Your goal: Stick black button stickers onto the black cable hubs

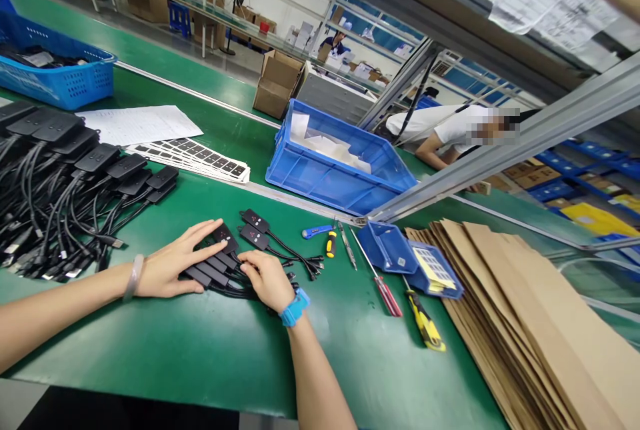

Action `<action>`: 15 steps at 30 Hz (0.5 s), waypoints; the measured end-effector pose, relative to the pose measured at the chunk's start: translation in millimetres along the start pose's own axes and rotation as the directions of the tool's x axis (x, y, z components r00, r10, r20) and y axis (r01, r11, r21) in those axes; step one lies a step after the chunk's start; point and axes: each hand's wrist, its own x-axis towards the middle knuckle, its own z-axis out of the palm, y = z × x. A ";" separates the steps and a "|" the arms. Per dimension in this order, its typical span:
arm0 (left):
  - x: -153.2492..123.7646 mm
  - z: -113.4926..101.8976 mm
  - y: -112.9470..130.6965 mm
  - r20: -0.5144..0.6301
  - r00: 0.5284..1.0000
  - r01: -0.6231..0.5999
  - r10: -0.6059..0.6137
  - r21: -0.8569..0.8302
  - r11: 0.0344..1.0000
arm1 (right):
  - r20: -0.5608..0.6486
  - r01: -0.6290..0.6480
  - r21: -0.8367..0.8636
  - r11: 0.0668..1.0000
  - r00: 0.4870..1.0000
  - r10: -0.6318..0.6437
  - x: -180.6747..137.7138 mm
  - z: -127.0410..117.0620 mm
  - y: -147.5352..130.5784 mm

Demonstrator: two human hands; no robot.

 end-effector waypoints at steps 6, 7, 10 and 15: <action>1.1 2.2 -5.3 0.082 0.996 -0.037 0.029 0.099 0.994 | -0.170 -0.021 -0.085 0.996 0.985 0.006 -5.7 -3.0 16.7; 0.8 2.3 -4.7 0.059 0.998 -0.024 0.018 0.107 0.994 | -0.182 0.008 -0.132 0.991 0.983 -0.032 -6.6 -7.2 17.2; 0.5 2.0 -3.0 0.035 0.999 0.015 -0.019 0.117 0.993 | -0.078 0.144 -0.272 0.951 0.982 -0.171 -7.5 -19.2 13.0; 1.1 4.6 -5.4 0.103 0.994 -0.030 0.022 0.078 0.996 | 0.013 0.126 -0.239 0.963 0.992 -0.126 -4.7 -17.4 14.2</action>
